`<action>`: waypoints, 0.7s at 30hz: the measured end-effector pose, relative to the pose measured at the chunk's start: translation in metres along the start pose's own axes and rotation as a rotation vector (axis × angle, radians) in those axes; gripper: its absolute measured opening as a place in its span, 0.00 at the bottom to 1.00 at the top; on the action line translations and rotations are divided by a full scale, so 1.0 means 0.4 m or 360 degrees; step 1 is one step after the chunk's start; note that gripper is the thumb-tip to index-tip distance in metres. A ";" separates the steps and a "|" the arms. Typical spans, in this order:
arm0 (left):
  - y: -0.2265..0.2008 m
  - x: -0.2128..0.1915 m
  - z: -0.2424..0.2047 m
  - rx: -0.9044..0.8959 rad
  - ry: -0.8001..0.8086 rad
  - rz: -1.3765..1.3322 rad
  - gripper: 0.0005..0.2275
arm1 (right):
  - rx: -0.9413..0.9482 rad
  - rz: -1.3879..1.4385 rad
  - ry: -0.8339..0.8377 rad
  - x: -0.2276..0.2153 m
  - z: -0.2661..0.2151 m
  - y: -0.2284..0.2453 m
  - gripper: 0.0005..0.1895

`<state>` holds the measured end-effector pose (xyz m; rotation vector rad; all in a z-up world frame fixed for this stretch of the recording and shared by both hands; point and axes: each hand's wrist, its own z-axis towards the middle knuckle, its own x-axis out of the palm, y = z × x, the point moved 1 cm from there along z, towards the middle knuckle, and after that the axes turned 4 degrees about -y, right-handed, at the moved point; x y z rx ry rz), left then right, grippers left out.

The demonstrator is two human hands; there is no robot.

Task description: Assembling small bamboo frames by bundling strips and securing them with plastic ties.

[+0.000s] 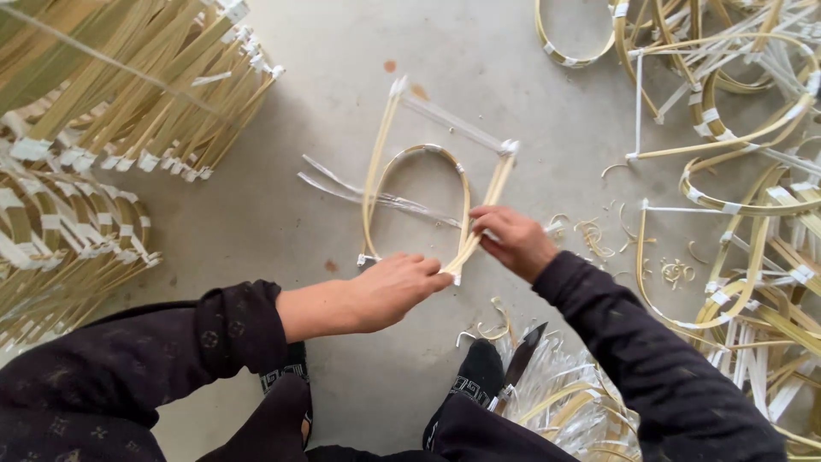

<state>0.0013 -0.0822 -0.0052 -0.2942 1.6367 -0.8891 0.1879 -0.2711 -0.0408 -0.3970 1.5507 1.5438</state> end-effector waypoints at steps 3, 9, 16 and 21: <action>0.068 0.087 -0.019 -0.0073 0.0092 -0.0119 0.29 | -0.0030 -0.0100 0.0091 0.076 -0.026 -0.066 0.11; 0.204 0.102 -0.012 -0.0511 -0.0500 -0.0254 0.25 | 0.0208 -0.0455 0.0077 0.003 -0.159 -0.162 0.32; 0.397 0.102 0.011 -0.1466 -0.0669 -0.0306 0.30 | 0.1882 -0.1304 0.0057 -0.211 -0.622 -0.504 0.25; 0.434 0.160 0.021 -0.1543 -0.0699 -0.0433 0.32 | 0.1704 -0.0905 -0.0174 -0.216 -0.707 -0.553 0.15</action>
